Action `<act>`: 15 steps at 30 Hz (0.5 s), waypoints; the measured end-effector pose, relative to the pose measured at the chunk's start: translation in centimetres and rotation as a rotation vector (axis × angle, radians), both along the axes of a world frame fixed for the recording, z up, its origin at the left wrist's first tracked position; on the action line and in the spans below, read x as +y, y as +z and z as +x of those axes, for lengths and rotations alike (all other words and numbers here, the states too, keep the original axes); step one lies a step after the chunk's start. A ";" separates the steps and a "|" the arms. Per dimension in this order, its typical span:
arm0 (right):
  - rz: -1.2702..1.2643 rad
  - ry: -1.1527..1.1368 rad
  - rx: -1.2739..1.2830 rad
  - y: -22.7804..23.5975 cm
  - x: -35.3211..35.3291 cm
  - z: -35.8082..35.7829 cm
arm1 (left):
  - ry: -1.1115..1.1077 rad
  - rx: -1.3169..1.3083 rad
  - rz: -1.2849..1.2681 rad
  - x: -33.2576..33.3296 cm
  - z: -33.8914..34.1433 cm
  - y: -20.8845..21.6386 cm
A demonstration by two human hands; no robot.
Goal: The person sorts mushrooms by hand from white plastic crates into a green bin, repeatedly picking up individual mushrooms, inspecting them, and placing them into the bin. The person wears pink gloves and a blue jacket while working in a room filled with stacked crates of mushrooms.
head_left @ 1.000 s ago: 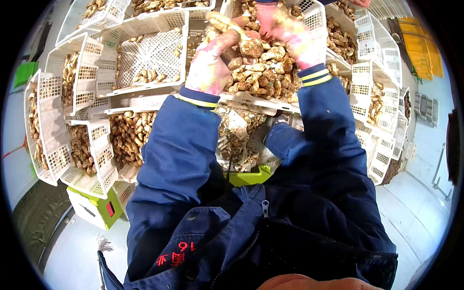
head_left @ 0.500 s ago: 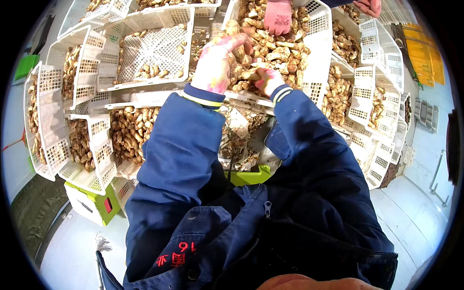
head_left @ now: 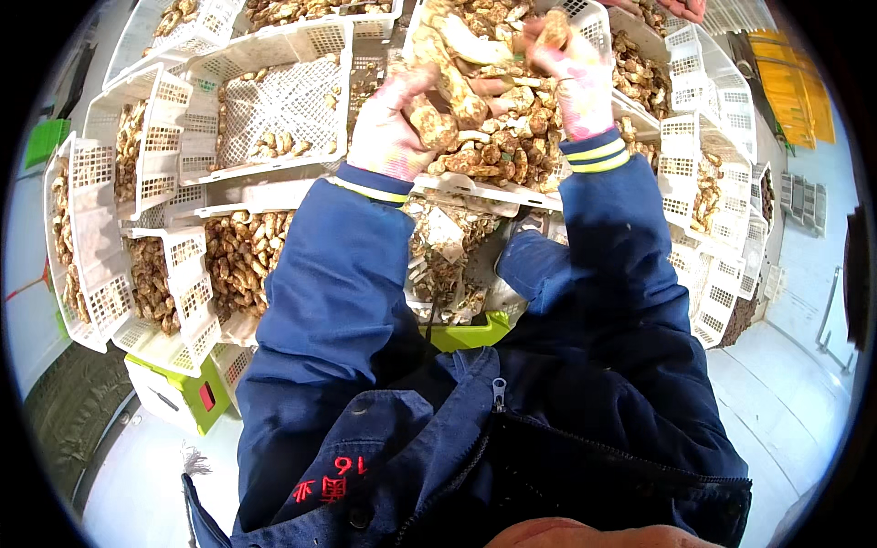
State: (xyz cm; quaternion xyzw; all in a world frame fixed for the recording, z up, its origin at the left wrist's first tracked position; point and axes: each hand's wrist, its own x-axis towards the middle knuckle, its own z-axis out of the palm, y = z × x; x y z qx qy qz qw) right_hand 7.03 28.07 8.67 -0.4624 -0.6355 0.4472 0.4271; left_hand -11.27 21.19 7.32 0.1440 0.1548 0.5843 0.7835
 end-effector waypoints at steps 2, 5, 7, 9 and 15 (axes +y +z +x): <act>-0.203 -0.063 -0.252 -8.7 1.3 2.3 | 0.064 -0.061 -0.046 0.2 0.0 -0.8; -0.459 0.339 -0.970 -8.4 -1.3 -1.2 | 0.147 -0.031 0.009 0.2 -0.3 -0.3; -0.167 0.402 -1.152 -10.2 -2.8 -2.6 | 0.091 -0.219 0.256 0.6 -0.4 0.2; -0.165 0.574 -1.308 -11.7 -3.0 -3.2 | 0.094 -0.175 0.219 0.5 -0.5 0.3; -0.111 0.625 -1.361 -13.8 -2.8 -2.9 | 0.123 -0.062 0.168 0.1 -0.9 0.0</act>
